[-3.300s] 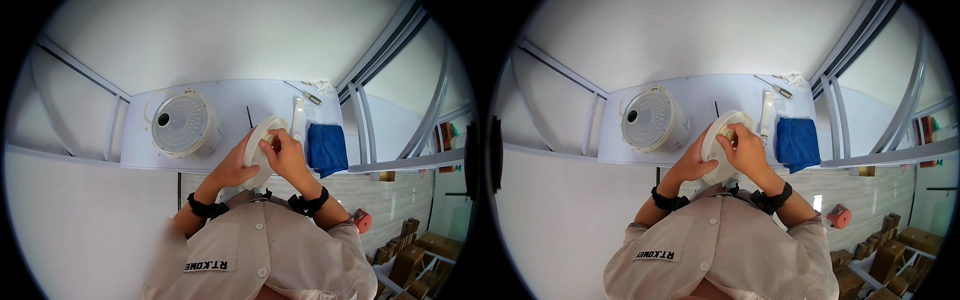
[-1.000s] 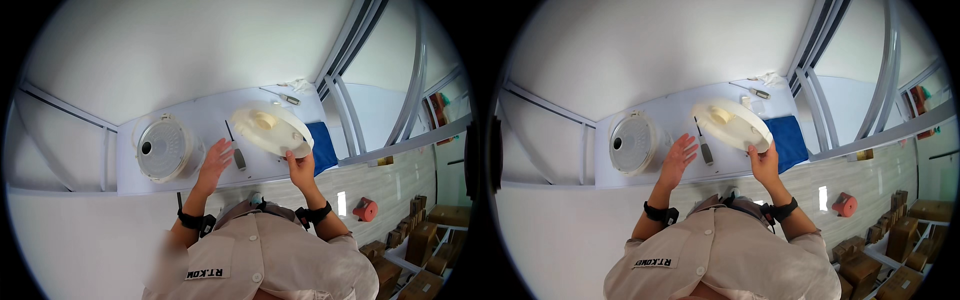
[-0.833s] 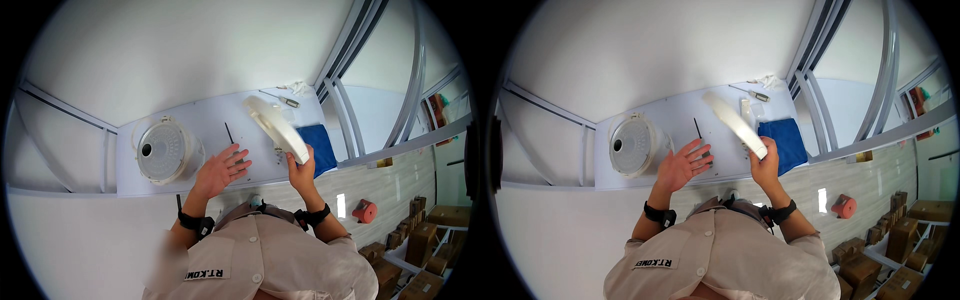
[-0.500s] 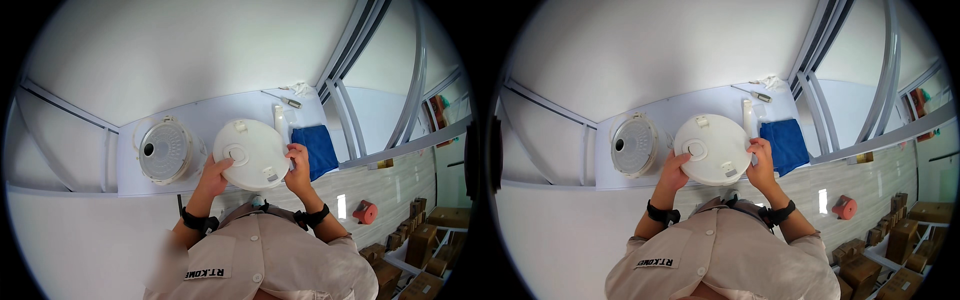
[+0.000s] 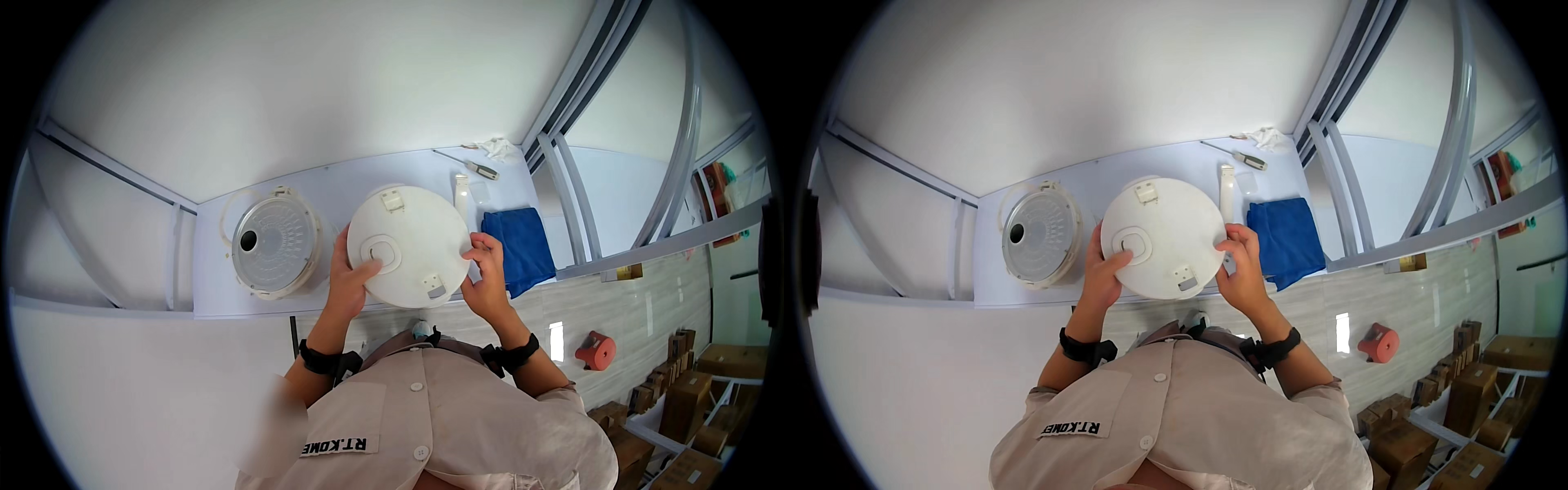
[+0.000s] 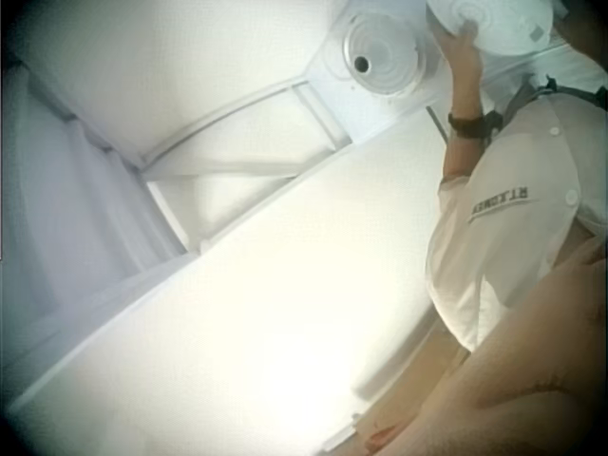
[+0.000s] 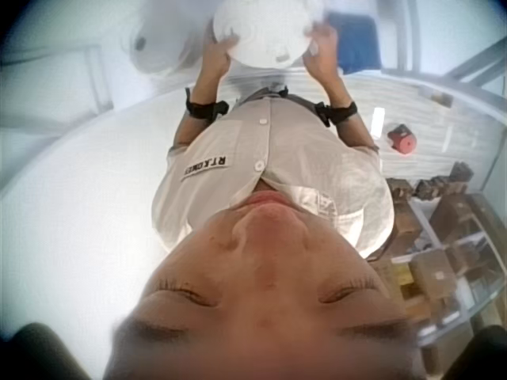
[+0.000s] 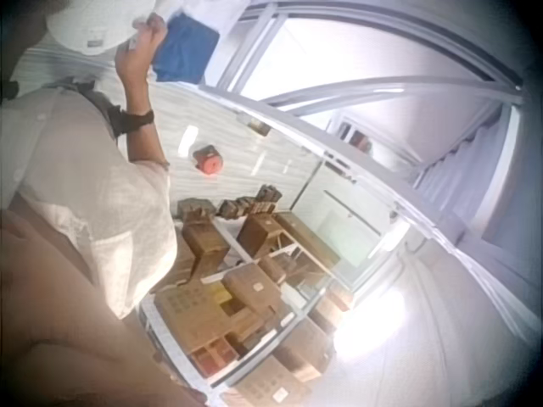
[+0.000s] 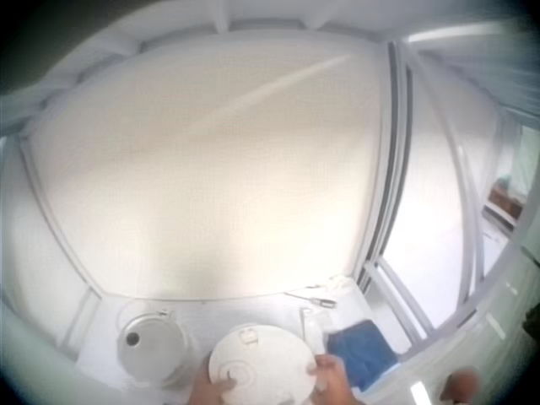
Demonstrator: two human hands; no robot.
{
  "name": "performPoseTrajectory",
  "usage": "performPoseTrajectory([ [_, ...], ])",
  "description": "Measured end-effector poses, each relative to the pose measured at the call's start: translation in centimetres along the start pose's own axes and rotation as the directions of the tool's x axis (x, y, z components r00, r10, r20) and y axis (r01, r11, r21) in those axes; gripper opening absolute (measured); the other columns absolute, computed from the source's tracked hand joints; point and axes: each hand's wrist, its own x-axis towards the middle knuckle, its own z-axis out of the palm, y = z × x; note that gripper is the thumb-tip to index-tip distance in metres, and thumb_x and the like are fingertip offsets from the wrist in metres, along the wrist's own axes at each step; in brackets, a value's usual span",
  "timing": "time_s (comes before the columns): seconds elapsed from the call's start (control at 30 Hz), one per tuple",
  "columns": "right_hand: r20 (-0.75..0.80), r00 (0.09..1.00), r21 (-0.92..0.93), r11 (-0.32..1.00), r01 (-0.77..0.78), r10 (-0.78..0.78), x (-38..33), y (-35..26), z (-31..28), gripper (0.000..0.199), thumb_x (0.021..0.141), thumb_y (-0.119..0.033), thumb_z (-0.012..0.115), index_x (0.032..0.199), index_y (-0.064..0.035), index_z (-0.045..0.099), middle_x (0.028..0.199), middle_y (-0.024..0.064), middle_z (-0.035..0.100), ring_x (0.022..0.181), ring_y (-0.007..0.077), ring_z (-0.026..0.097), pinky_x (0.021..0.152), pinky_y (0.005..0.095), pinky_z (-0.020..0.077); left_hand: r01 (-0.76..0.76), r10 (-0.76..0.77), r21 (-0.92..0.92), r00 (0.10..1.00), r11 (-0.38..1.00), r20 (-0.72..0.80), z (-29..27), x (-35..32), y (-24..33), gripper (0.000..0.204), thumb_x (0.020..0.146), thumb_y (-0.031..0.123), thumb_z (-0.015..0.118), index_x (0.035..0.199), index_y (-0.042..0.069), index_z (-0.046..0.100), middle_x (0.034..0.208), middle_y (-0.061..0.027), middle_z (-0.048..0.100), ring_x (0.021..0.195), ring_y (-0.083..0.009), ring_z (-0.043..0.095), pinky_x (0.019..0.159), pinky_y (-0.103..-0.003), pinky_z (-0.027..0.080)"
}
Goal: The person uses a screwdriver to tighten screws on a circular white light fixture base. They then attach a white plastic cover to the fixture and continue to secure it with the screwdriver.
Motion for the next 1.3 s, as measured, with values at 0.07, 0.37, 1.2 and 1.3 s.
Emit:
performPoseTrajectory([
  [0.07, 0.005, 1.000, 0.007, 1.000, 0.014, -0.014, 0.1, -0.1, 0.0, 0.048, 0.086, 0.015, 0.074, 0.125, -0.0079, 0.055, 0.150, 0.0196, 0.038, 0.145, 0.0447, 0.052, 0.120, 0.0487, 0.0462, -0.014, 0.017, 0.088, 0.999, 0.996, -0.045, 1.1, -0.4, 0.7, 0.091, 0.087, -0.001, 0.076, 0.165, 0.002, 0.029, 0.150, -0.0170, 0.054, 0.137, -0.0286, 0.058, 0.115, -0.044, 0.051],
  [0.37, 0.025, 0.992, 0.061, 0.991, 0.120, -0.122, 1.4, -1.3, 0.1, 0.049, 0.083, 0.019, 0.058, 0.126, -0.0041, 0.057, 0.144, 0.0221, 0.047, 0.141, 0.0435, 0.054, 0.117, 0.0469, 0.0479, -0.014, 0.036, 0.164, 0.990, 0.986, -0.135, -0.1, -0.9, 1.2, 0.098, 0.089, 0.004, 0.083, 0.167, -0.001, 0.025, 0.156, -0.0180, 0.049, 0.139, -0.0266, 0.056, 0.114, -0.042, 0.051],
  [1.2, -0.040, 0.929, -0.733, 0.621, -0.277, 0.367, 3.0, 4.0, 2.6, 0.071, 0.079, -0.039, 0.090, 0.135, -0.0065, 0.062, 0.116, 0.0161, 0.066, 0.099, 0.0374, 0.072, 0.073, 0.0463, 0.0621, -0.136, 0.251, 0.532, 0.956, 0.836, -0.150, -2.3, -3.2, 1.0, 0.094, 0.086, 0.009, 0.086, 0.163, -0.007, 0.034, 0.150, -0.0185, 0.057, 0.132, -0.0253, 0.060, 0.110, -0.040, 0.053],
  [1.3, -0.045, 0.905, -0.707, 0.627, -0.328, 0.423, 3.6, 4.9, 2.6, 0.070, 0.079, -0.037, 0.089, 0.135, -0.0064, 0.061, 0.113, 0.0166, 0.066, 0.091, 0.0376, 0.074, 0.069, 0.0463, 0.0622, -0.131, 0.242, 0.517, 0.958, 0.846, -0.154, -2.6, -3.5, 0.8, 0.095, 0.085, 0.009, 0.086, 0.163, -0.007, 0.034, 0.149, -0.0186, 0.057, 0.132, -0.0253, 0.061, 0.110, -0.039, 0.052],
])
